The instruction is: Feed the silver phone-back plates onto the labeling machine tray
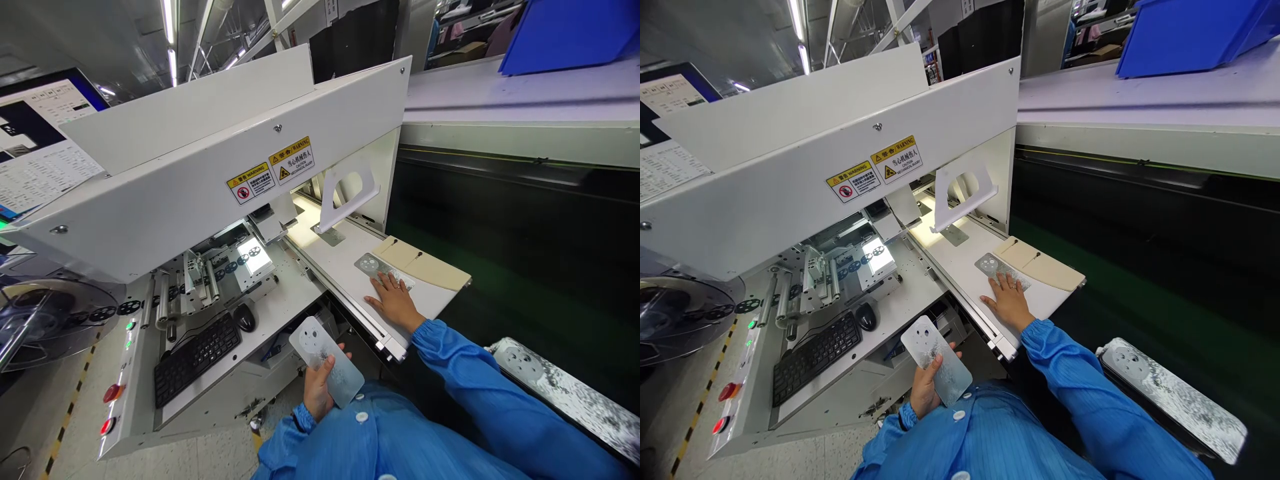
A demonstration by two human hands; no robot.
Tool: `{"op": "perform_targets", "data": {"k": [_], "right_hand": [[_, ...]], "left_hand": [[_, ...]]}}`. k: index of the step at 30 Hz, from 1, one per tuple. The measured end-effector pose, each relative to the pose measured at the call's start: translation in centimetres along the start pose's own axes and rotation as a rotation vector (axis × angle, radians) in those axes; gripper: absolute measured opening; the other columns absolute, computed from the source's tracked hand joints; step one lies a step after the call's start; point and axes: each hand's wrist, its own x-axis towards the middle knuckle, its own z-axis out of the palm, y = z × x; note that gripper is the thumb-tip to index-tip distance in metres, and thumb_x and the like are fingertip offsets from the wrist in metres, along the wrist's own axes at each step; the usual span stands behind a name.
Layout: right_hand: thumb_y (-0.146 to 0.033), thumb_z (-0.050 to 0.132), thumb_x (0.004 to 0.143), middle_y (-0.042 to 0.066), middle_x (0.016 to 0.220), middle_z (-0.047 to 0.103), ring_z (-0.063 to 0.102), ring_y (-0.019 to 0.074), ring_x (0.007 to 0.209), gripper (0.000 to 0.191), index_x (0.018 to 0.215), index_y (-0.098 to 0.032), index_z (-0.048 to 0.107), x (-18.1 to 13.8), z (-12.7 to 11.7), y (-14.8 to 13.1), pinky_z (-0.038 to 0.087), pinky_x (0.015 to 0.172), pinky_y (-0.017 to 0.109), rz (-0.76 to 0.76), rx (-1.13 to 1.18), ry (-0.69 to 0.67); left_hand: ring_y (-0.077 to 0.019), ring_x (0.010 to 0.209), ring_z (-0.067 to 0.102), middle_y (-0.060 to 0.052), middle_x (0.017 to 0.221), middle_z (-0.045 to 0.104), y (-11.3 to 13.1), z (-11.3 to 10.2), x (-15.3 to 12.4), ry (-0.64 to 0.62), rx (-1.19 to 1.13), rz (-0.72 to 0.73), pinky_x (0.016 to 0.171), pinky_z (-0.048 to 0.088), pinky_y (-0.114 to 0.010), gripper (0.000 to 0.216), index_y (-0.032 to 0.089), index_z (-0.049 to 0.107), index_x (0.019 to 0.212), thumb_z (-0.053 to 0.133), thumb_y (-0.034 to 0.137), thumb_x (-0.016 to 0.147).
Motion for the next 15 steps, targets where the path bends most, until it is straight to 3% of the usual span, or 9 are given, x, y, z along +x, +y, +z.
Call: {"op": "perform_targets", "data": {"k": [15], "right_hand": [[-0.061, 0.028, 0.094, 0.014, 0.15, 0.025, 0.018, 0.0372, 0.137, 0.069, 0.142, -0.014, 0.039, 0.84, 0.31, -0.02, 0.018, 0.11, 0.056, 0.0, 0.014, 0.047]], "left_hand": [[-0.04, 0.106, 0.063, -0.015, 0.101, 0.073, 0.03, 0.58, -0.2, 0.058, 0.005, 0.013, 0.093, 0.048, -0.05, 0.066, 0.018, 0.064, 0.105, 0.086, 0.044, 0.049]]}}
